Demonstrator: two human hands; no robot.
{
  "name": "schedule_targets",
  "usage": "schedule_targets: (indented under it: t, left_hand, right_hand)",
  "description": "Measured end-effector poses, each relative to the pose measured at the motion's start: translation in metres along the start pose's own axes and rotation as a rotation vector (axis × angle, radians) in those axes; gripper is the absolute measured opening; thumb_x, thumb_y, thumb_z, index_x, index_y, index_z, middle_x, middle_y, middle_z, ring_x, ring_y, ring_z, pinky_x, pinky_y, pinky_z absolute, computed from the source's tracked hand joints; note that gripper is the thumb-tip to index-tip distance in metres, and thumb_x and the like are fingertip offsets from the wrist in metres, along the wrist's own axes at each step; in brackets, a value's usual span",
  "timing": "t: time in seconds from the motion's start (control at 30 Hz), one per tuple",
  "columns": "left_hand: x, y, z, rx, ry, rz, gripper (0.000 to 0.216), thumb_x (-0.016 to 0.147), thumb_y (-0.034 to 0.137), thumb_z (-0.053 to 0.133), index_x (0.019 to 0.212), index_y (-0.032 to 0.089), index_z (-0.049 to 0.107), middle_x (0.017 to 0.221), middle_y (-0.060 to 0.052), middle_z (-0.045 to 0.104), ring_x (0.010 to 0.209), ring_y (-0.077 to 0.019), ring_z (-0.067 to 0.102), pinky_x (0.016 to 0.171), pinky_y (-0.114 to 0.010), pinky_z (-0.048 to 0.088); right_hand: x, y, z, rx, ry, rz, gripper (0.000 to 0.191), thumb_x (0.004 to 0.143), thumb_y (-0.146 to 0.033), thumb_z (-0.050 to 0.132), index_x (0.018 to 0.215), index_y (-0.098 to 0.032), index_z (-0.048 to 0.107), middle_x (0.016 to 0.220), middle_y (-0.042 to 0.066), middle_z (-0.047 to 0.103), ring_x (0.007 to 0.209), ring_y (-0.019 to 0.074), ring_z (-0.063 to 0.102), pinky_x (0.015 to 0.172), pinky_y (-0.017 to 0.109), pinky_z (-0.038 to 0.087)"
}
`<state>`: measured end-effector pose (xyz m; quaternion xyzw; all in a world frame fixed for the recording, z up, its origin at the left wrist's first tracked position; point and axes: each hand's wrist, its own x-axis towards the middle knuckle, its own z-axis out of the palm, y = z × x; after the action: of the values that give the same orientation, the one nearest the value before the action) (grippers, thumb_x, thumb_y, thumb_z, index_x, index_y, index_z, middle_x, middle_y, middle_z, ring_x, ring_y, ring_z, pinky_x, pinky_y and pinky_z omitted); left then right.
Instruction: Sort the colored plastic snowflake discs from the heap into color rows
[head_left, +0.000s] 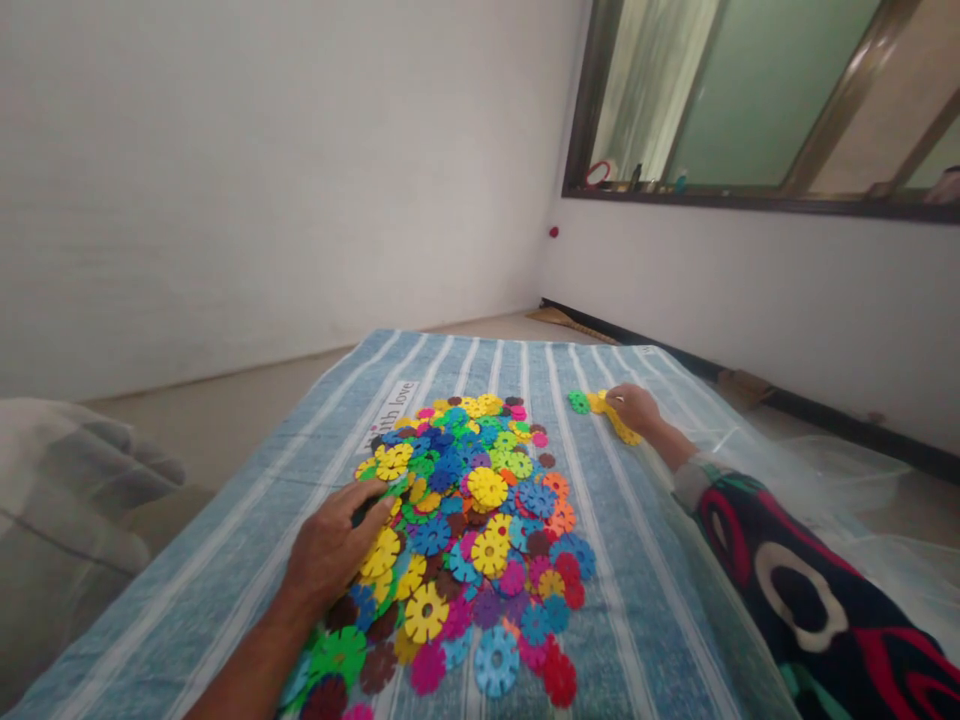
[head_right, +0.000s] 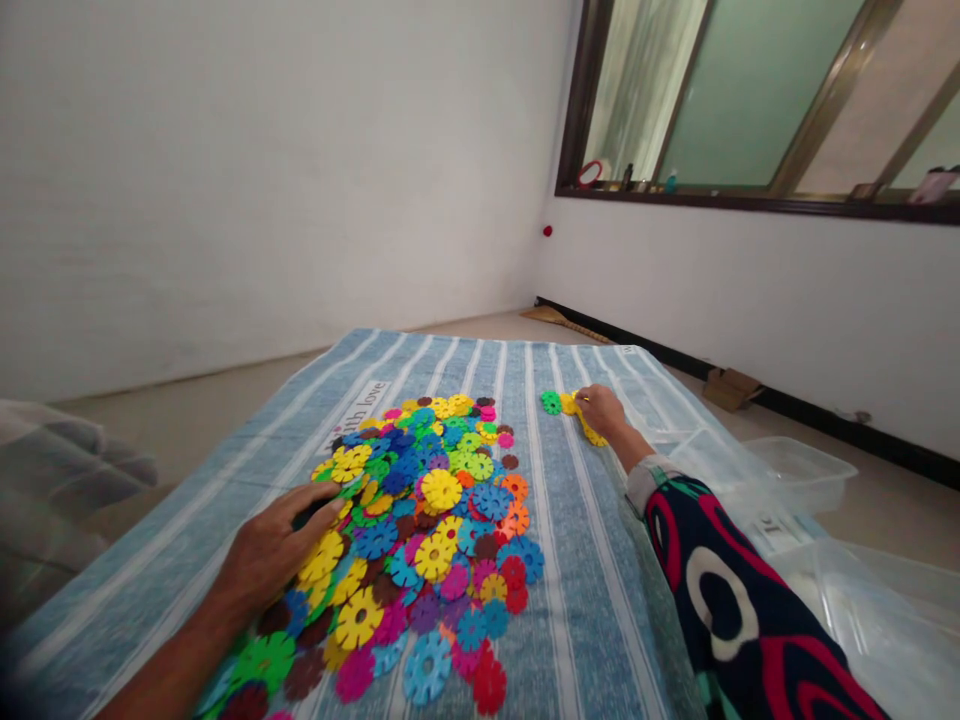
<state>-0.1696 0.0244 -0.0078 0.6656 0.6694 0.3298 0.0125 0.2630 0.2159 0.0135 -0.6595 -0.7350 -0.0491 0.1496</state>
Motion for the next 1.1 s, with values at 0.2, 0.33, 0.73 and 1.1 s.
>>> schedule_targets:
  t: [0.2,0.33,0.73,1.1]
  left_hand:
    - [0.0,-0.002,0.001,0.022,-0.014,-0.005,0.042,0.077,0.054,0.045,0.089,0.022,0.068,0.097,-0.004,0.072,0.092,-0.0229,0.065,0.087,-0.031,0.05]
    - [-0.002,-0.002,0.001,0.025,-0.029,-0.016,0.042,0.078,0.054,0.044,0.091,0.022,0.068,0.1,-0.004,0.071,0.095,-0.0227,0.064,0.09,-0.032,0.049]
    - [-0.002,0.001,0.0,-0.005,-0.026,-0.035,0.04,0.077,0.053,0.045,0.091,0.023,0.067,0.1,-0.003,0.071,0.096,-0.0242,0.064,0.091,-0.035,0.049]
    - [-0.002,0.0,0.0,0.005,-0.033,-0.028,0.041,0.077,0.052,0.045,0.092,0.021,0.067,0.101,-0.004,0.07,0.098,-0.0247,0.064,0.092,-0.035,0.05]
  right_hand:
    - [0.009,-0.005,0.007,-0.075,-0.082,-0.019,0.029,0.085,-0.023,0.046,0.094,-0.019,0.072,0.098,0.008,0.067,0.091,0.0174,0.059,0.073,0.022,0.039]
    - [0.01,-0.008,0.007,-0.134,-0.114,-0.011,0.03,0.086,-0.023,0.044,0.095,-0.017,0.072,0.096,0.01,0.066,0.09,0.0181,0.059,0.072,0.023,0.039]
    - [0.008,-0.011,0.007,-0.278,-0.127,0.03,0.031,0.088,-0.019,0.041,0.101,-0.011,0.069,0.097,0.018,0.063,0.092,0.0234,0.06,0.071,0.026,0.043]
    - [-0.001,-0.02,0.009,-0.26,-0.111,-0.084,0.031,0.088,-0.017,0.041,0.104,-0.02,0.068,0.102,0.011,0.063,0.096,0.0206,0.056,0.073,0.025,0.04]
